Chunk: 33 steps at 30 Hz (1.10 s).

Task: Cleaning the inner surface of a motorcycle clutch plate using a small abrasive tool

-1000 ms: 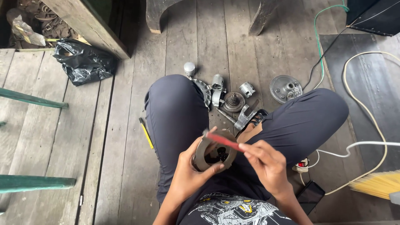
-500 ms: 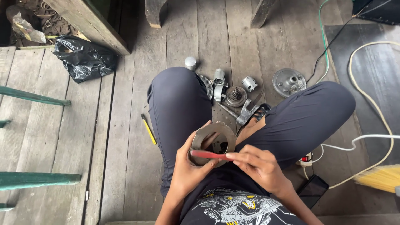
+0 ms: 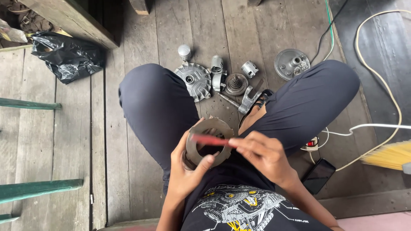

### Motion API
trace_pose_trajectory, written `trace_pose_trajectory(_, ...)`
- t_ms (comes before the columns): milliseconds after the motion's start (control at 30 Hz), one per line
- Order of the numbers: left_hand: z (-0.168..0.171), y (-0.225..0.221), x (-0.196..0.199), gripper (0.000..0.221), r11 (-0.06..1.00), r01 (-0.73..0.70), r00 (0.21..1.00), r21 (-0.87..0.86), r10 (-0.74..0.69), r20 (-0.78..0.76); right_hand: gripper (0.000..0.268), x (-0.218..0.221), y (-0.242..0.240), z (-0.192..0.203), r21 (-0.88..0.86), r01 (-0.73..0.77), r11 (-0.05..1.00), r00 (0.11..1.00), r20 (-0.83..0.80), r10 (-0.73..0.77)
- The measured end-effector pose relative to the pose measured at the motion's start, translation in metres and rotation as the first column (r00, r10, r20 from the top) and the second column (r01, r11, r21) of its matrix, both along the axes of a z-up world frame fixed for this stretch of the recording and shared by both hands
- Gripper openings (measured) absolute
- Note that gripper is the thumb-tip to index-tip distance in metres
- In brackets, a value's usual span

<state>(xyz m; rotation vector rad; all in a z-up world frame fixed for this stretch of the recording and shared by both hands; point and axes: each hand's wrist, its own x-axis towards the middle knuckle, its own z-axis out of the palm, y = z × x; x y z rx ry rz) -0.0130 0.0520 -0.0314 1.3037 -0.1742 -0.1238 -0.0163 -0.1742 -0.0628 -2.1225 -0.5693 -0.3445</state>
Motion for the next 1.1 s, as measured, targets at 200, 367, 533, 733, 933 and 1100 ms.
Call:
trace_pose_trajectory(200, 0.003, 0.000, 0.000, 0.067, 0.998, -0.043, 0.993, -0.041, 0.038, -0.112, 0.027, 0.007, -0.008, -0.002, 0.007, -0.128, 0.992, 0.991, -0.044, 0.128)
trace_pose_trajectory(367, 0.002, -0.001, 0.000, 0.069, 0.996, -0.037, 0.998, 0.080, 0.041, -0.043, 0.027, 0.004, -0.002, 0.008, 0.083, -0.298, 0.951, 0.942, -0.133, 0.307)
trace_pose_trajectory(533, 0.002, 0.000, 0.000, 0.069, 0.983, -0.059, 0.997, 0.173, 0.066, -0.033, 0.026, 0.009, -0.006, 0.008, 0.019, -0.091, 0.996, 0.995, -0.027, 0.092)
trace_pose_trajectory(733, 0.003, 0.001, 0.000, 0.073, 0.988, -0.044, 0.999, 0.150, 0.047, -0.018, 0.028, 0.007, -0.004, 0.011, 0.045, -0.250, 0.967, 0.962, -0.097, 0.254)
trace_pose_trajectory(933, 0.004, -0.001, 0.000, 0.070, 0.983, -0.052, 0.998, 0.175, 0.057, -0.024, 0.024, 0.007, -0.008, 0.013, 0.002, -0.074, 0.997, 0.997, -0.018, 0.074)
trace_pose_trajectory(1100, 0.003, -0.002, -0.001, 0.070, 0.999, 0.008, 0.999, 0.038, -0.007, -0.042, 0.027, 0.005, -0.007, 0.012, -0.006, -0.238, 0.971, 0.970, -0.054, 0.237)
